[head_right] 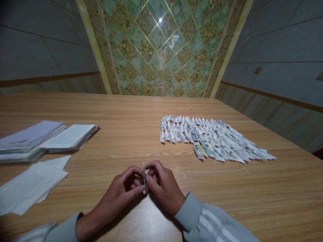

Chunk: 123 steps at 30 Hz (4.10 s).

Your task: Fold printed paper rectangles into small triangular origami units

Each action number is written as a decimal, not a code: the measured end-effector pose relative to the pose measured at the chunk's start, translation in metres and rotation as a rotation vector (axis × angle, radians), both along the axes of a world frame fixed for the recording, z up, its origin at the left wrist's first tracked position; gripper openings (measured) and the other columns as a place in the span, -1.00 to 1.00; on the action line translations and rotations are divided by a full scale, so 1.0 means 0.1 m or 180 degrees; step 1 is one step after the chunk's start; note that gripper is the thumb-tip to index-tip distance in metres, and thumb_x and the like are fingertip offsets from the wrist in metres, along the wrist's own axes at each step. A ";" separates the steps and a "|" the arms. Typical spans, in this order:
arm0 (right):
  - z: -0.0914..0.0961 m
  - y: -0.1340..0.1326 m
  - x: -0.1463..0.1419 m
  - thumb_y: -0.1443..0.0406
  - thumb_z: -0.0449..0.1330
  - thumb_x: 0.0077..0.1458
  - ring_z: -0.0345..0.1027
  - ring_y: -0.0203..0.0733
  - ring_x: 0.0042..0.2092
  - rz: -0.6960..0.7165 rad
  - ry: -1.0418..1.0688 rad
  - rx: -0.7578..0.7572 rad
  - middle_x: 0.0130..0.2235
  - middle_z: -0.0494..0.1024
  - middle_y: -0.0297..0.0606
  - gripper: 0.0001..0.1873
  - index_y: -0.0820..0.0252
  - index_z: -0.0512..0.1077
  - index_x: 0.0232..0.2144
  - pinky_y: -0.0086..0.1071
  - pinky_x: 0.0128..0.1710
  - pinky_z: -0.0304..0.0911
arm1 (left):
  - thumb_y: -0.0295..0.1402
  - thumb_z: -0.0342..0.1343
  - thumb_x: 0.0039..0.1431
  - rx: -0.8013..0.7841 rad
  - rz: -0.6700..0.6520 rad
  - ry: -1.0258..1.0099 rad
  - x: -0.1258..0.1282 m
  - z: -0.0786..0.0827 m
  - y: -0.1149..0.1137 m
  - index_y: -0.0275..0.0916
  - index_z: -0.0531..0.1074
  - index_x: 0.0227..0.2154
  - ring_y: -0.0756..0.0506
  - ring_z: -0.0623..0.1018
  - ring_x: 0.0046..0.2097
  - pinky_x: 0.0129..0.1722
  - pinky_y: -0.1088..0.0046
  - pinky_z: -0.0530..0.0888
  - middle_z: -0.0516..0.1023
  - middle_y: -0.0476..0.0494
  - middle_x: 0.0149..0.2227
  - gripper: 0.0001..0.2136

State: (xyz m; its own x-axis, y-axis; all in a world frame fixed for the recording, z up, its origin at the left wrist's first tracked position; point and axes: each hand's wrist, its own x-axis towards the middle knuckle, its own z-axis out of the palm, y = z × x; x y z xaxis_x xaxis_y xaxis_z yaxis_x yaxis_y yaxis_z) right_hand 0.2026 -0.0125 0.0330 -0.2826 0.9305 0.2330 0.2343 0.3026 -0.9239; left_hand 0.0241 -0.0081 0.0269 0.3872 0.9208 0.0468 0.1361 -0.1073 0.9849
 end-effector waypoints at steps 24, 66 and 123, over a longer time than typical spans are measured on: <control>-0.01 0.01 -0.02 0.05 0.17 0.22 0.29 -0.29 -0.45 0.0359 0.0921 -0.0666 -0.46 0.40 -0.38 -0.68 0.19 0.33 -0.35 -0.41 -0.43 0.21 | -0.24 0.03 0.33 -0.0145 -0.0392 -0.0574 -0.01 -0.01 -0.01 -0.25 0.40 -0.29 -0.05 0.50 -0.36 -0.33 0.42 0.44 0.48 -0.06 -0.40 -0.81; 0.08 -0.10 -0.08 0.43 0.15 0.10 0.28 -0.25 -0.33 -0.0373 -0.0454 0.0576 -0.29 0.43 -0.31 -0.85 0.14 0.32 -0.26 -0.42 -0.35 0.21 | -0.09 0.13 0.22 -0.0506 0.0106 -0.0862 0.02 0.03 0.01 -0.25 0.40 -0.33 -0.02 0.46 -0.45 -0.41 0.45 0.45 0.44 -0.02 -0.44 -0.71; 0.05 -0.07 -0.12 0.49 0.11 0.04 0.30 -0.02 -0.10 -0.0652 -0.1165 0.1593 -0.13 0.45 -0.15 -0.59 0.16 0.30 -0.03 -0.15 -0.14 0.29 | -0.41 0.11 0.22 -0.0055 0.0089 -0.0931 -0.02 -0.04 0.00 -0.17 0.43 -0.20 -0.07 0.47 -0.28 -0.30 0.46 0.45 0.48 -0.05 -0.27 -0.90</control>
State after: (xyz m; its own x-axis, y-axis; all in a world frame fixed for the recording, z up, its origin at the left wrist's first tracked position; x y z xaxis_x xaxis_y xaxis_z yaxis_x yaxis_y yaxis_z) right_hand 0.1907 -0.0199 0.0376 -0.2545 0.7779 0.5745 0.6056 0.5914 -0.5325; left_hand 0.0221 -0.0078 0.0230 0.3340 0.9326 0.1369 -0.1511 -0.0904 0.9844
